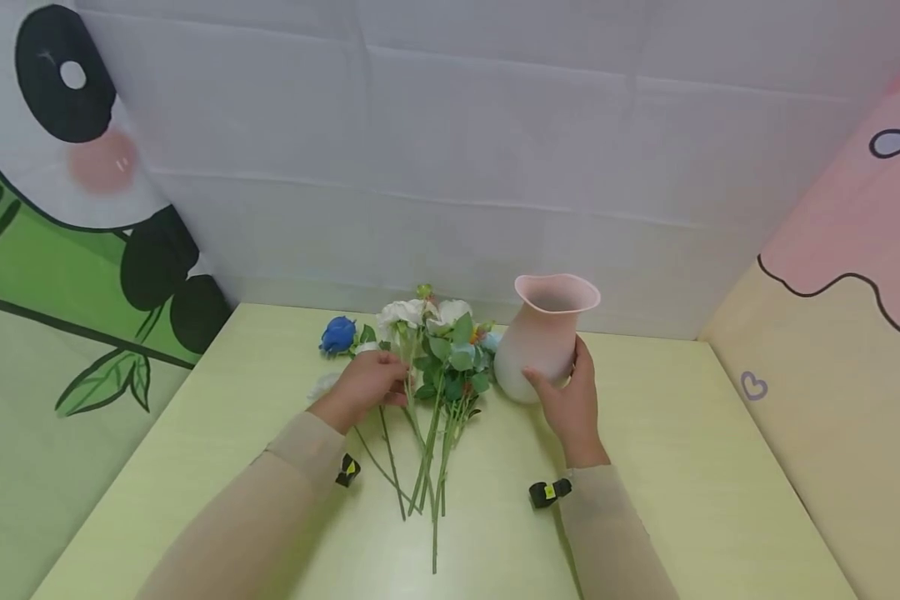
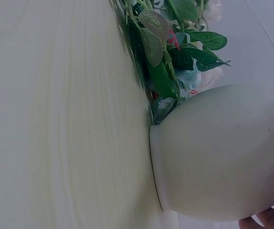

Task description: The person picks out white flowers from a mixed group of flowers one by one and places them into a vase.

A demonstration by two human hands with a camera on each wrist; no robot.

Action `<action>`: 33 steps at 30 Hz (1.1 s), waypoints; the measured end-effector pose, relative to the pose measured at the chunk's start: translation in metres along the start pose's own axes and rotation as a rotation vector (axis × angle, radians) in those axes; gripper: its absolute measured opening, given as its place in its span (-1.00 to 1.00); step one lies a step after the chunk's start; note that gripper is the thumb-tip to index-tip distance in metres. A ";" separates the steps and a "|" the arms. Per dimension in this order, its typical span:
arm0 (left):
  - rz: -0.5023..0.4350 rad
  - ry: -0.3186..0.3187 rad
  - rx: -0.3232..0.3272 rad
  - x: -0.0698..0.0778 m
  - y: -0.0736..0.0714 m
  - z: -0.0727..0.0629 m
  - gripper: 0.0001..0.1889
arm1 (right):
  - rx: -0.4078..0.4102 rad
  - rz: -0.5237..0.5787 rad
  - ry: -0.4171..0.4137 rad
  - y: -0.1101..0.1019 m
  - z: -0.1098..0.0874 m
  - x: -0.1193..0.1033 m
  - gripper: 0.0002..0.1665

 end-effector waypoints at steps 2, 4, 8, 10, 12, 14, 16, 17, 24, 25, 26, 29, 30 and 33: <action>-0.006 0.013 0.001 0.004 0.001 -0.002 -0.76 | 0.001 -0.002 0.000 0.000 0.000 0.001 0.24; -0.022 0.021 0.008 0.008 0.002 -0.003 -0.79 | 0.000 -0.001 -0.002 0.000 0.002 0.002 0.24; -0.063 0.042 0.014 0.017 0.004 -0.003 -0.80 | -0.006 -0.005 -0.003 0.000 0.009 0.004 0.23; -0.097 0.049 0.013 0.021 0.005 -0.003 -0.78 | -0.011 -0.004 -0.002 0.000 0.012 0.006 0.23; -0.124 0.068 0.007 0.026 0.006 -0.004 -0.75 | -0.017 -0.004 -0.001 0.000 0.015 0.007 0.23; -0.144 0.086 0.011 0.031 0.007 -0.005 -0.74 | -0.022 -0.001 0.001 0.001 0.018 0.009 0.23; -0.167 0.104 0.021 0.036 0.007 -0.006 -0.72 | -0.025 0.000 0.003 0.001 0.021 0.010 0.23; -0.176 0.114 0.027 0.038 0.008 -0.006 -0.70 | -0.028 -0.001 0.002 0.001 0.022 0.011 0.23; -0.278 0.182 0.087 0.046 0.008 -0.007 -0.72 | -0.019 0.018 -0.023 0.002 0.024 0.012 0.20; -0.290 0.194 0.090 0.047 0.009 -0.007 -0.73 | -0.019 0.018 -0.024 0.002 0.024 0.012 0.20; -0.301 0.203 0.093 0.048 0.009 -0.008 -0.75 | -0.018 0.018 -0.025 0.002 0.024 0.012 0.20; -0.332 0.225 0.102 0.052 0.011 -0.011 -0.76 | -0.019 0.015 -0.028 0.002 0.024 0.012 0.21; -0.345 0.232 0.105 0.053 0.012 -0.012 -0.76 | -0.019 0.016 -0.029 0.002 0.024 0.012 0.20; -0.388 0.273 0.116 0.059 0.015 -0.017 -0.77 | -0.018 0.015 -0.027 0.002 0.023 0.011 0.20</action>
Point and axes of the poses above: each hand's wrist, its own z-axis towards the middle knuckle, its own y-axis out of the palm, x = y × z, the point moved 2 cm from there along z, towards the middle knuckle, and after that the axes turned 6 degrees about -z, right-handed, at the moved point
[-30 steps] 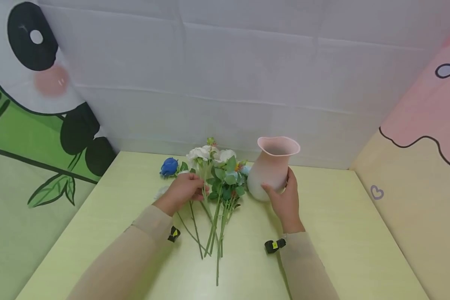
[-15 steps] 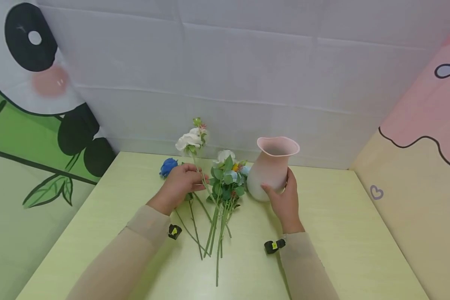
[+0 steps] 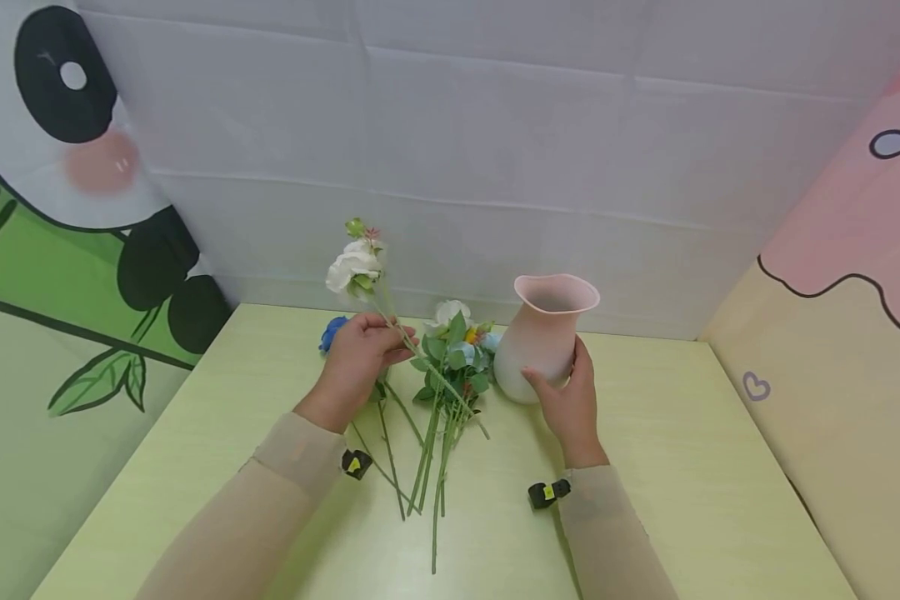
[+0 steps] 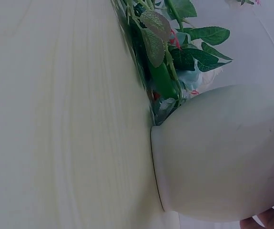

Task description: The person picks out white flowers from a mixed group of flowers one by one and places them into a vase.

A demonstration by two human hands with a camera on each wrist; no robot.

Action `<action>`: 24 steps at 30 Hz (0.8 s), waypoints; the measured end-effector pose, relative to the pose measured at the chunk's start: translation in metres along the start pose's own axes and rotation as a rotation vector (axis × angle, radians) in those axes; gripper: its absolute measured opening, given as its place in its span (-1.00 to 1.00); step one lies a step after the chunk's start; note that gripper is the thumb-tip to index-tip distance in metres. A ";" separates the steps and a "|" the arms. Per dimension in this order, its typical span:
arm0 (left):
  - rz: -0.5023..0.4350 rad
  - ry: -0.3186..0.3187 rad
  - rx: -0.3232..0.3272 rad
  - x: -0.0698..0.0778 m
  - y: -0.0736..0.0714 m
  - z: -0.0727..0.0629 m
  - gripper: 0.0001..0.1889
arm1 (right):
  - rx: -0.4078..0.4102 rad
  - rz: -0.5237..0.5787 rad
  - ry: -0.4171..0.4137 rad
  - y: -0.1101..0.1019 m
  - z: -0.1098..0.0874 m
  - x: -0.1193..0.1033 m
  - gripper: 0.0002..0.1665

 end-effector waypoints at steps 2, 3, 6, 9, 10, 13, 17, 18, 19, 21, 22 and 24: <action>-0.036 0.036 0.002 0.003 0.004 -0.002 -0.80 | 0.003 0.001 0.002 -0.001 0.000 0.000 0.20; -0.053 0.054 0.002 0.005 0.005 -0.003 -0.80 | 0.005 0.004 0.002 -0.001 0.000 0.000 0.19; -0.088 0.117 0.009 0.010 0.010 -0.006 -0.82 | 0.001 0.009 0.002 -0.002 -0.001 0.000 0.19; -0.104 0.168 0.012 0.014 0.013 -0.008 -0.82 | 0.000 0.003 0.005 -0.002 -0.001 0.000 0.20; -0.117 0.181 0.015 0.016 0.015 -0.009 -0.82 | 0.000 0.003 0.007 -0.003 -0.001 0.000 0.21; -0.169 0.209 0.025 0.019 0.019 -0.009 -0.84 | 0.004 -0.003 0.011 -0.003 -0.002 0.000 0.22; -0.254 0.239 0.053 0.020 0.026 -0.008 -0.86 | 0.005 0.001 0.005 -0.004 -0.003 -0.001 0.20; -0.268 0.247 0.060 0.020 0.028 -0.008 -0.87 | 0.005 0.002 0.004 -0.004 -0.003 -0.001 0.20; -0.279 0.256 0.068 0.021 0.030 -0.008 -0.88 | 0.005 0.006 0.002 -0.004 -0.003 -0.002 0.20; -0.289 0.278 0.084 0.024 0.033 -0.008 -0.90 | 0.006 0.015 0.000 -0.004 -0.003 -0.002 0.19; -0.289 0.290 0.092 0.025 0.034 -0.008 -0.90 | 0.005 0.019 -0.001 -0.004 -0.003 -0.002 0.20; -0.295 0.310 0.104 0.029 0.035 -0.009 -0.91 | 0.003 0.023 -0.002 -0.004 -0.003 -0.003 0.20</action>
Point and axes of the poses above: each hand's wrist, its own z-axis towards the middle knuckle, its own y-axis out of the palm, x = y × z, the point moved 2 cm from there along z, towards the middle knuckle, and after that the axes turned 6 degrees about -z, right-handed, at the moved point
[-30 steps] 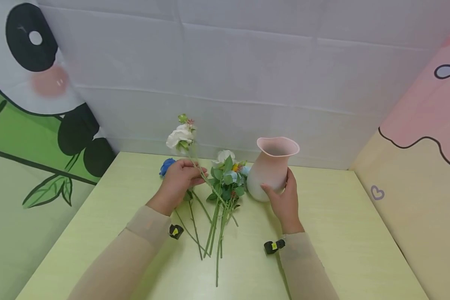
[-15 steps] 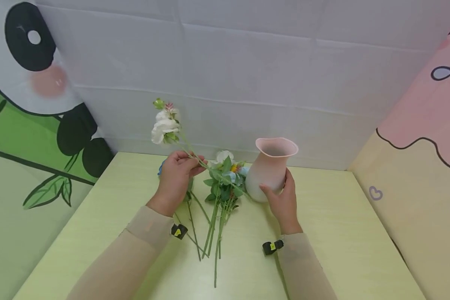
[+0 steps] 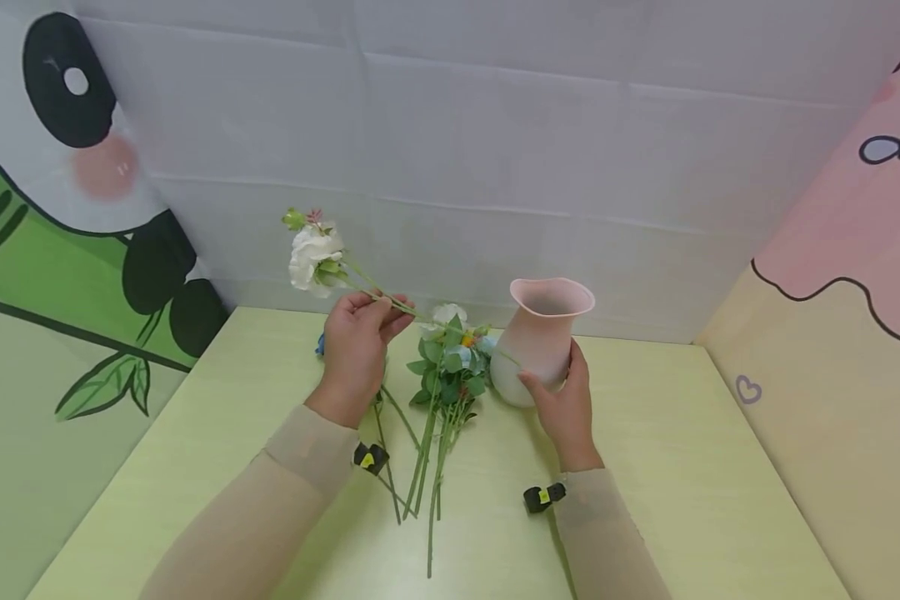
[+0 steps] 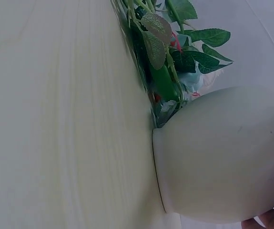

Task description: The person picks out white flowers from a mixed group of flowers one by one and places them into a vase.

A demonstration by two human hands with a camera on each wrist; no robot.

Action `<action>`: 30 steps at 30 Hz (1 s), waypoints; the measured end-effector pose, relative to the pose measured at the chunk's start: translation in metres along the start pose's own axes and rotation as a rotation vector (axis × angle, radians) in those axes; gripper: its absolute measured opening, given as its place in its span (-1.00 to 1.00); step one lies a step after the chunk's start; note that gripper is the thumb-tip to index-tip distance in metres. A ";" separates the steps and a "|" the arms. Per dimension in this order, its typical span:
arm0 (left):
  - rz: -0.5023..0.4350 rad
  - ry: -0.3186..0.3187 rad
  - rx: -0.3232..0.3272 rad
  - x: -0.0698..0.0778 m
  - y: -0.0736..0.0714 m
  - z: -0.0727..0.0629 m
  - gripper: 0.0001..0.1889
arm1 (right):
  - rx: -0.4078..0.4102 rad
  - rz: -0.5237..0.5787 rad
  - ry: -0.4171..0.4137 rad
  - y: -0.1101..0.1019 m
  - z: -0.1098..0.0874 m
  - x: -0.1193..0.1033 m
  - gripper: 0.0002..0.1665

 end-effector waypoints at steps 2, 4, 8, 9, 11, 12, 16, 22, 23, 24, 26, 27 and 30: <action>-0.009 0.010 0.009 0.002 0.001 0.001 -0.90 | -0.001 -0.001 -0.004 0.001 0.000 0.000 0.20; -0.019 0.010 0.018 0.004 0.003 0.002 -0.89 | 0.000 -0.005 -0.009 0.001 -0.001 0.000 0.20; -0.049 0.020 0.035 0.007 0.005 0.005 -0.86 | -0.002 -0.014 -0.014 0.001 -0.001 0.000 0.20; -0.057 0.026 0.038 0.008 0.006 0.006 -0.86 | -0.003 -0.014 -0.014 0.001 -0.001 -0.001 0.20; -0.074 0.039 0.044 0.009 0.007 0.007 -0.86 | -0.005 -0.023 -0.014 0.001 -0.001 -0.001 0.21; -0.083 0.045 0.047 0.009 0.008 0.008 -0.85 | -0.005 -0.024 -0.015 0.000 -0.001 -0.002 0.21; -0.103 0.071 0.055 0.009 0.012 0.011 -0.86 | -0.003 -0.037 -0.011 -0.001 0.000 -0.003 0.23; -0.108 0.106 0.052 0.011 0.019 0.015 -0.86 | -0.001 -0.037 -0.010 -0.001 0.000 -0.003 0.22; -0.106 0.109 0.051 0.011 0.019 0.016 -0.86 | -0.001 -0.035 -0.012 -0.001 0.000 -0.003 0.22; -0.105 0.111 0.051 0.012 0.020 0.016 -0.86 | 0.000 -0.034 -0.014 -0.001 0.000 -0.003 0.22; -0.103 0.114 0.046 0.012 0.021 0.018 -0.86 | -0.001 -0.029 -0.016 -0.001 -0.001 -0.004 0.22; -0.098 0.116 0.042 0.013 0.021 0.019 -0.86 | -0.002 -0.029 -0.015 -0.001 -0.001 -0.004 0.22; -0.092 0.123 0.029 0.014 0.022 0.021 -0.87 | -0.007 -0.025 -0.010 -0.001 -0.001 -0.003 0.22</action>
Point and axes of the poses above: each hand's wrist, its own z-axis towards the middle knuckle, its own y-axis out of the palm, x = y × z, the point moved 2 cm from there along z, towards the middle knuckle, and after that the axes turned 6 degrees about -z, right-handed, at the moved point
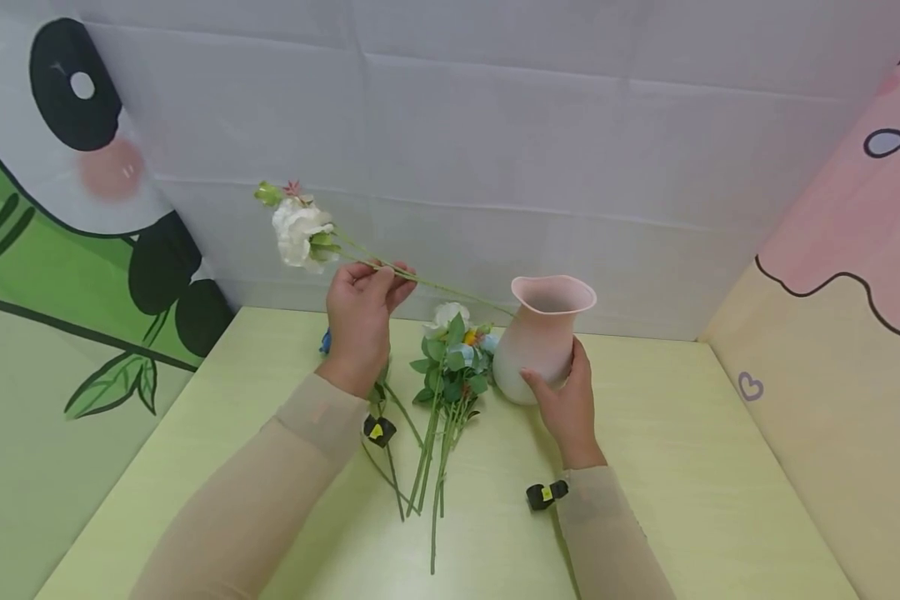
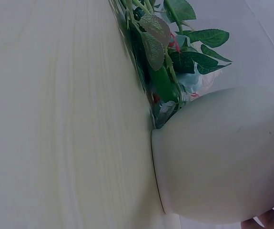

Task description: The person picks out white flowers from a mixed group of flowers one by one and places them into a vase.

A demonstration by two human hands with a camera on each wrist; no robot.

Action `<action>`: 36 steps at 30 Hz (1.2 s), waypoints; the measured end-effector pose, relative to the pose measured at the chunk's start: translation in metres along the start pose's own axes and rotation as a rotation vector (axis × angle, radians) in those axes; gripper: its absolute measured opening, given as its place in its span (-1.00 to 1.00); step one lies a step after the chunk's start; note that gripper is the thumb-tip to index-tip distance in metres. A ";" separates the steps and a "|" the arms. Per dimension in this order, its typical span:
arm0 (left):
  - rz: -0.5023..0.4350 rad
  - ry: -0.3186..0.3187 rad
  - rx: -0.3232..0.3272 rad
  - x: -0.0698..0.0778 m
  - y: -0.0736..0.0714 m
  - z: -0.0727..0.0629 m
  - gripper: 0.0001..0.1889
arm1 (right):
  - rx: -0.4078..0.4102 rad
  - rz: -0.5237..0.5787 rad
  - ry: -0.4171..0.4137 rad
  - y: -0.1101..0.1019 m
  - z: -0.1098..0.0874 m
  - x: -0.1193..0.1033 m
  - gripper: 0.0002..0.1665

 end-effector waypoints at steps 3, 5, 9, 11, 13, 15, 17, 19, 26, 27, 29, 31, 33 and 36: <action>0.007 0.008 -0.013 0.001 0.002 0.003 -0.86 | -0.003 0.000 0.003 0.000 0.000 0.000 0.22; 0.009 0.013 -0.020 0.001 0.003 0.004 -0.87 | -0.003 0.001 0.006 0.000 0.000 -0.001 0.21; 0.011 0.029 -0.030 0.004 0.008 0.005 -0.87 | -0.006 -0.002 0.011 0.000 0.000 0.000 0.22; 0.006 0.038 -0.031 0.007 0.011 0.006 -0.87 | -0.006 -0.003 0.014 0.001 0.000 0.001 0.21; 0.009 0.043 -0.036 0.009 0.015 0.007 -0.87 | -0.002 -0.011 0.014 0.001 0.000 0.001 0.22; 0.010 0.041 -0.040 0.012 0.018 0.007 -0.86 | 0.003 -0.012 0.011 0.001 0.000 0.001 0.22; 0.017 0.043 -0.044 0.015 0.021 0.008 -0.86 | 0.007 -0.012 0.005 0.000 0.000 0.000 0.22; 0.020 0.049 -0.045 0.019 0.024 0.009 -0.86 | 0.008 -0.013 0.000 0.000 0.000 -0.001 0.22; 0.014 0.074 -0.027 0.026 0.030 0.013 -0.88 | 0.011 -0.012 -0.011 0.000 0.000 -0.001 0.22; 0.015 0.072 -0.030 0.026 0.031 0.013 -0.88 | 0.014 -0.011 -0.011 0.000 0.001 -0.001 0.22; 0.016 0.069 -0.037 0.024 0.033 0.013 -0.87 | 0.017 -0.011 -0.009 0.000 0.001 0.000 0.22; 0.020 0.067 -0.044 0.022 0.035 0.012 -0.87 | 0.016 -0.009 -0.005 0.001 0.001 0.001 0.22; 0.029 0.071 -0.052 0.019 0.035 0.012 -0.87 | 0.013 -0.003 -0.002 0.001 0.002 0.001 0.22; 0.031 0.071 -0.057 0.015 0.036 0.011 -0.87 | 0.009 0.004 0.004 0.001 0.002 0.000 0.22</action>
Point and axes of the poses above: each hand's wrist, its own z-axis towards the middle knuckle, its own y-axis out of the palm, x = y × z, the point moved 2 cm from there along z, towards the middle knuckle, and after that the axes turned 6 degrees about -z, right-handed, at the moved point
